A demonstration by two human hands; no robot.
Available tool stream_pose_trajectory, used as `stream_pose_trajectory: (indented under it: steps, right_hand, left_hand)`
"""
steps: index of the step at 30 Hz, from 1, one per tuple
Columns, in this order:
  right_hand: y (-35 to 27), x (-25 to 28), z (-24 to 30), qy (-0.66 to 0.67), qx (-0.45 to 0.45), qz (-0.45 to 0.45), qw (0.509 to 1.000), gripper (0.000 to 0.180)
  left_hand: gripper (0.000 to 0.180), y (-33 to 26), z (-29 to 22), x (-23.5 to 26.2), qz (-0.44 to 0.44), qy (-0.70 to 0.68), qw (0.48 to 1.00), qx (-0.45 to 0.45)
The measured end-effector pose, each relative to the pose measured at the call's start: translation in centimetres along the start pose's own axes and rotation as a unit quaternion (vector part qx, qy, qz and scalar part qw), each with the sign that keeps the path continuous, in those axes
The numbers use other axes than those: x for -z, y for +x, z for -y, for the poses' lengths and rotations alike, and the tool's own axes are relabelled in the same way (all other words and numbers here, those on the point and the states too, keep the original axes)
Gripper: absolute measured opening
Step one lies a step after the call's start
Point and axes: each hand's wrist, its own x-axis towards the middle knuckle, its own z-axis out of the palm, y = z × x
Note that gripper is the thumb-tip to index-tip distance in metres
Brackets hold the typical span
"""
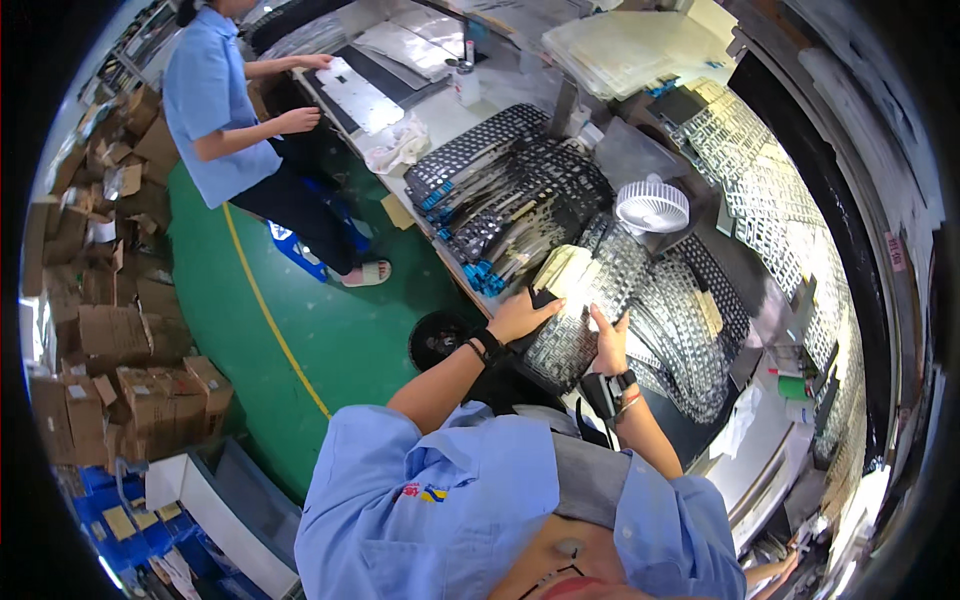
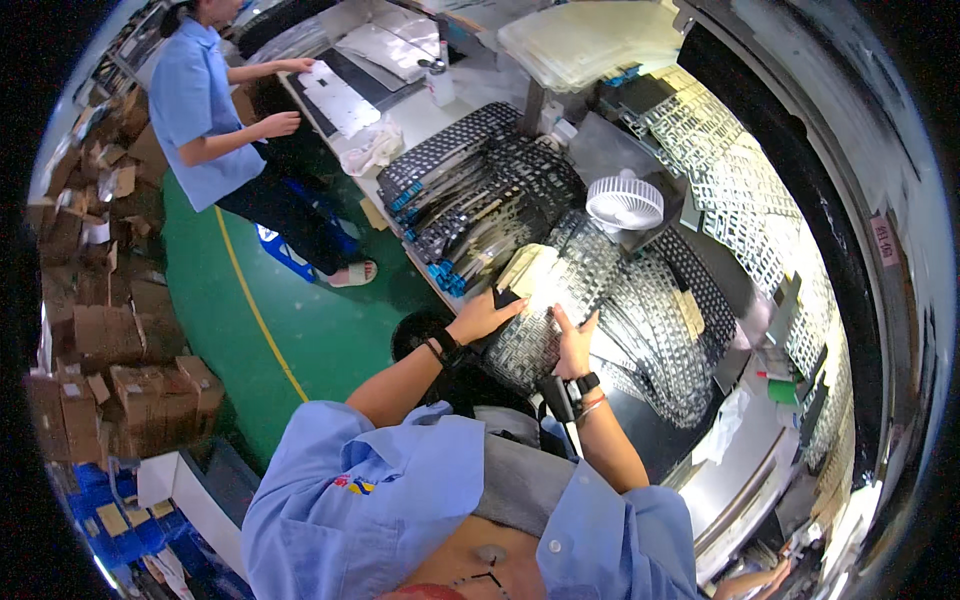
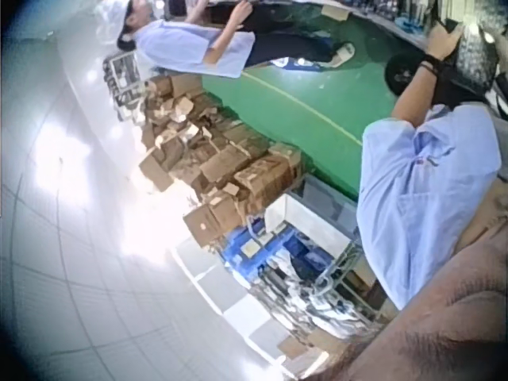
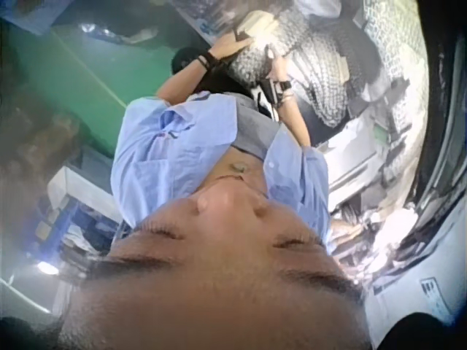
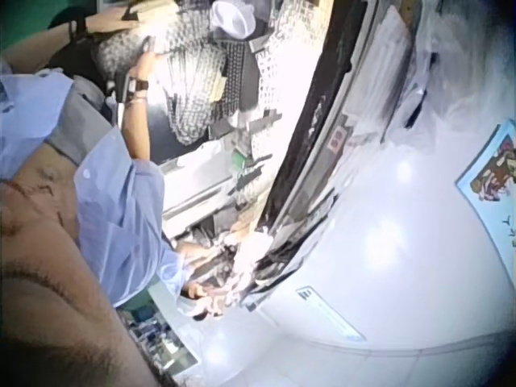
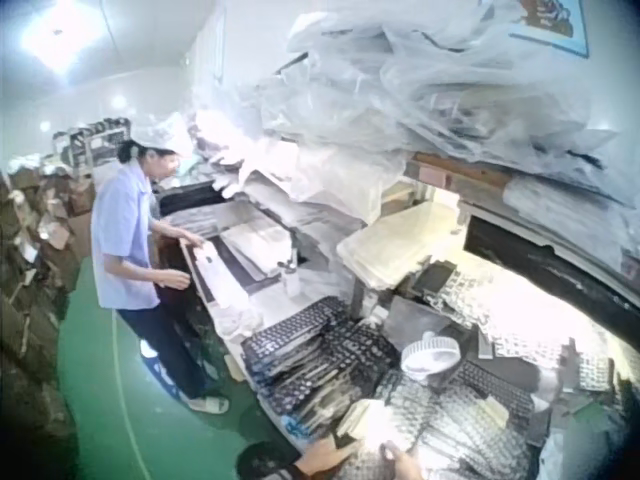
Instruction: Organizing and assembling keyboard components at a factory workbench.
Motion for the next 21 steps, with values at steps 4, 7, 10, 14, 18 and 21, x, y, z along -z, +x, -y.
stream_pose_trajectory:
  steps: [4,7,10,14,18,21]
  right_hand:
    - [1.9,0.5,-1.5,-0.112,0.064,-0.065,0.99,0.096]
    - [2.7,1.8,-1.7,-0.106,0.033,-0.06,0.992,0.089]
    - [2.2,1.9,-1.0,-0.126,0.043,-0.072,0.988,0.067]
    - [1.8,1.0,-0.4,-0.166,0.013,-0.126,0.978,0.098]
    - [1.7,-1.4,0.8,-0.156,-0.014,-0.177,0.972,0.102]
    - [4.3,0.9,-1.6,-0.183,0.034,-0.231,0.955,0.101]
  left_hand:
    - [0.076,-0.3,1.1,-1.3,-0.049,-0.07,0.995,-0.057]
    - [0.068,-3.0,0.2,2.9,-0.123,0.065,0.982,-0.125]
    - [0.053,-5.9,-3.0,12.3,-0.017,0.073,0.992,-0.1]
    - [0.049,0.6,-2.4,22.0,-0.134,0.049,0.977,-0.16]
    - [0.066,14.2,1.2,26.7,-0.207,0.041,0.958,-0.195]
    - [0.095,23.0,2.0,26.8,-0.214,0.157,0.951,-0.158]
